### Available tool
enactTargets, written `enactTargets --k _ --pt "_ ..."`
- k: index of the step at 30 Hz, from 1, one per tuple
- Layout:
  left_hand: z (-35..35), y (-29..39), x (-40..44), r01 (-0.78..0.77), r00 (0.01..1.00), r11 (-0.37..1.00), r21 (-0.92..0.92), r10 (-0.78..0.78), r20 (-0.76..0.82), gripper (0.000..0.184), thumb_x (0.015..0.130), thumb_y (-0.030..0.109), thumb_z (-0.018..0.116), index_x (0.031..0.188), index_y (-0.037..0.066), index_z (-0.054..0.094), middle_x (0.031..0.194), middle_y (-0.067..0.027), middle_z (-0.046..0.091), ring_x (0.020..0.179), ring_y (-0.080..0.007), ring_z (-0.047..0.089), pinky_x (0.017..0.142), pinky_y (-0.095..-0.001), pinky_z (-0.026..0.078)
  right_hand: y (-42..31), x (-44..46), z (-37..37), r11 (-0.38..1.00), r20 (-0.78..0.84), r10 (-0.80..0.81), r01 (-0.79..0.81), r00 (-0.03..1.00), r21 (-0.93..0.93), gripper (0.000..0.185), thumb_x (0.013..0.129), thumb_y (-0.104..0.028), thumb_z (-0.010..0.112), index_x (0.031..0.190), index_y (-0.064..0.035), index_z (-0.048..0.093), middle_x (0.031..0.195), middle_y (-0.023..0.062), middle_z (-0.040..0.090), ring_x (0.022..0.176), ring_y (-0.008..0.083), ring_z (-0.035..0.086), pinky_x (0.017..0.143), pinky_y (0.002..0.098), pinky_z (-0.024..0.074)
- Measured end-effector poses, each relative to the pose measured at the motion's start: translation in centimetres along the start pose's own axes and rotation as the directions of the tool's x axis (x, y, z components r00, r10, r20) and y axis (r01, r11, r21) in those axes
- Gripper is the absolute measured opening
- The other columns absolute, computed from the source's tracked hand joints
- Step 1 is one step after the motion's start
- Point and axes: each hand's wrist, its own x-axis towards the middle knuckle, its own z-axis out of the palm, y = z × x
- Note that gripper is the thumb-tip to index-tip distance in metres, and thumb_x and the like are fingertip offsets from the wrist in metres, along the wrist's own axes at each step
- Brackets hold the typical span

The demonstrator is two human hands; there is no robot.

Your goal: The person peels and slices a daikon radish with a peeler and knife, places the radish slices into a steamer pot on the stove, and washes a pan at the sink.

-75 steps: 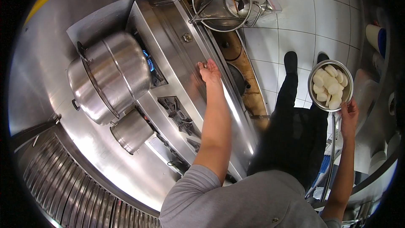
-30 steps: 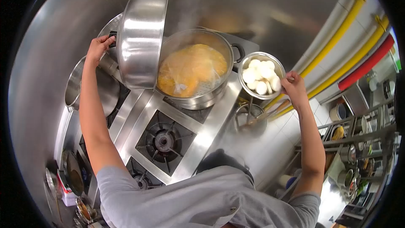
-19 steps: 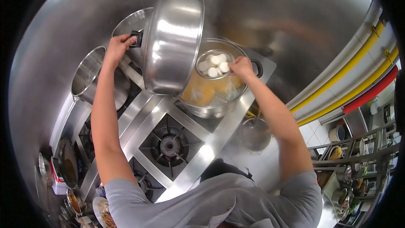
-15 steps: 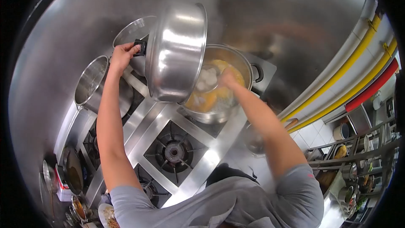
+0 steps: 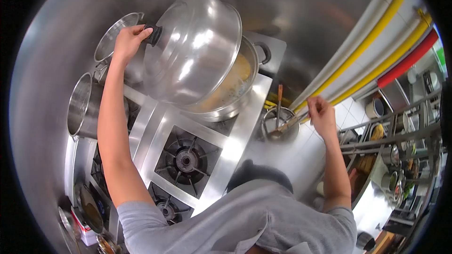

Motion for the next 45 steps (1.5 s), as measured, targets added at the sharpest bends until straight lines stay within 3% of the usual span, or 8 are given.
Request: enactTargets --k 6,15,19,23,25,29,35,45 --pt "7.7 8.7 0.6 -0.132 0.952 0.905 0.405 0.002 0.305 0.026 0.085 0.024 0.076 0.098 0.001 0.076 0.07 -0.0175 0.066 0.068 -0.0225 0.062 0.071 -0.0375 0.048 11.6 -9.3 4.5 0.925 0.192 0.379 -0.373 0.905 -0.068 0.023 0.097 -0.022 0.064 0.098 0.0003 0.07 0.062 0.009 0.067 0.048 0.0162 0.064 0.049 0.0325 0.0509" --pt "10.8 8.3 0.3 -0.228 0.929 0.818 0.528 0.021 0.37 0.052 0.087 0.039 0.075 0.128 0.009 0.069 0.102 -0.015 0.076 0.096 -0.0248 0.071 0.087 -0.0351 0.053 21.1 -12.2 18.6 0.888 0.48 0.3 -0.425 0.824 0.176 0.028 0.092 -0.027 0.063 0.096 -0.0007 0.069 0.071 0.0151 0.071 0.052 0.0252 0.068 0.059 0.0375 0.0549" --pt "12.3 13.8 -11.0 -0.294 0.927 0.86 0.418 0.363 -0.095 0.036 0.096 0.023 0.07 0.129 0.011 0.069 0.118 -0.0087 0.068 0.096 -0.0164 0.064 0.086 -0.0295 0.051 27.2 -11.1 28.9 0.908 0.422 0.262 -0.37 0.868 0.197 0.032 0.091 -0.031 0.064 0.105 -0.0019 0.069 0.094 0.0179 0.074 0.085 0.0334 0.073 0.078 0.0428 0.0563" --pt "13.0 10.1 -29.8 -0.56 0.747 0.625 0.544 0.665 0.005 0.02 0.097 0.003 0.064 0.114 -0.007 0.067 0.113 -0.019 0.068 0.099 -0.0278 0.067 0.088 -0.0341 0.055 30.5 -11.9 38.3 0.82 0.398 0.386 -0.507 0.832 0.265 0.045 0.088 -0.032 0.068 0.12 -0.0007 0.063 0.107 0.0199 0.071 0.103 0.0381 0.067 0.09 0.0438 0.0529" --pt "13.5 7.3 -42.2 -0.579 0.815 0.671 0.463 0.49 0.31 0.019 0.094 0.013 0.067 0.105 -0.002 0.069 0.111 -0.02 0.069 0.102 -0.0358 0.065 0.089 -0.0446 0.051 29.8 -13.0 39.7 0.771 0.367 0.42 -0.54 0.83 0.338 0.049 0.087 -0.032 0.07 0.123 0.0 0.061 0.108 0.0208 0.07 0.104 0.0387 0.066 0.092 0.0435 0.0522" --pt "19.3 13.7 -57.1 -0.041 0.757 0.877 0.479 -0.285 0.587 0.033 0.081 0.008 0.076 0.114 0.001 0.071 0.106 -0.017 0.068 0.095 -0.034 0.063 0.087 -0.0436 0.051 29.1 -15.5 42.1 0.674 0.37 0.428 -0.564 0.825 0.477 0.045 0.084 -0.023 0.075 0.118 0.0015 0.063 0.102 0.0204 0.07 0.096 0.0349 0.068 0.089 0.041 0.0534" --pt "25.3 11.7 -58.3 0.134 0.645 0.88 0.455 -0.426 0.635 0.032 0.083 0.006 0.073 0.114 0.0 0.07 0.104 -0.0161 0.069 0.09 -0.0286 0.065 0.077 -0.0353 0.052 29.5 -16.6 42.7 0.319 0.426 0.497 -0.616 0.756 0.721 0.04 0.082 -0.016 0.08 0.114 0.0021 0.065 0.095 0.0126 0.07 0.078 0.0212 0.069 0.072 0.0334 0.057" --pt "28.9 12.5 -60.2 0.199 0.571 0.878 0.435 -0.465 0.677 0.026 0.091 0.015 0.071 0.112 -0.001 0.07 0.108 -0.0155 0.07 0.096 -0.025 0.068 0.077 -0.0328 0.054 29.7 -16.7 43.0 0.466 0.346 0.461 -0.555 0.817 0.688 0.04 0.084 -0.012 0.077 0.117 0.004 0.061 0.103 0.017 0.066 0.085 0.0271 0.068 0.077 0.0377 0.0553"
